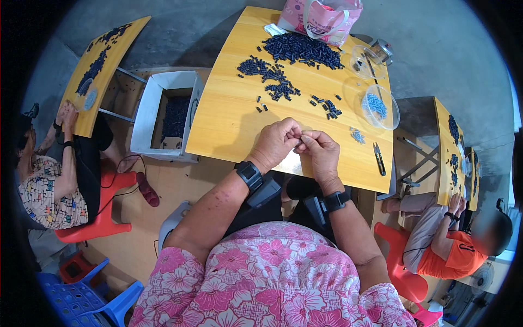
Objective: The person is assembling small black plastic components by hand at a workbench.
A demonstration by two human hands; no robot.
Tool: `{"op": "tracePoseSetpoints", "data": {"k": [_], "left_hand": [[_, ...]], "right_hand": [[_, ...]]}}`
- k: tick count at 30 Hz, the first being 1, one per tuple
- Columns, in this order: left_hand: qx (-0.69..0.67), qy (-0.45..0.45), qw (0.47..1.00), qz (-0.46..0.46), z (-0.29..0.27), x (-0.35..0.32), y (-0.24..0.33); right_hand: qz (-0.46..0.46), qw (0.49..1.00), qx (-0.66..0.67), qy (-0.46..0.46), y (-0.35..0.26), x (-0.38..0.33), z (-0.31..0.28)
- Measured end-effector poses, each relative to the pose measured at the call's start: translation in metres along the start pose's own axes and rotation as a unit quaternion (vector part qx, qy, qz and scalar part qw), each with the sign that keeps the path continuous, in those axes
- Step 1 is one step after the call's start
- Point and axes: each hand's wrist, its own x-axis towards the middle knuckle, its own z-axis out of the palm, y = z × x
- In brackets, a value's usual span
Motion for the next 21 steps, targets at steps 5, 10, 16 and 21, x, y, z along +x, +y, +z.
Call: {"op": "tracePoseSetpoints", "data": {"k": [5, 10, 16, 21], "left_hand": [[0.027, 0.014, 0.999, 0.011, 0.004, -0.001, 0.002], [0.073, 0.037, 0.995, 0.059, 0.005, -0.002, 0.001], [0.086, 0.032, 0.994, 0.057, 0.004, -0.003, 0.001], [0.077, 0.011, 0.996, 0.046, 0.003, -0.003, 0.005]], "right_hand": [[-0.003, 0.998, -0.057, -0.003, -0.001, 0.000, -0.001], [0.043, 0.994, -0.101, -0.006, -0.018, -0.001, 0.000], [0.099, 0.987, -0.119, -0.050, -0.026, 0.005, -0.007], [0.132, 0.980, -0.131, -0.067, -0.031, 0.009, -0.011]]}}
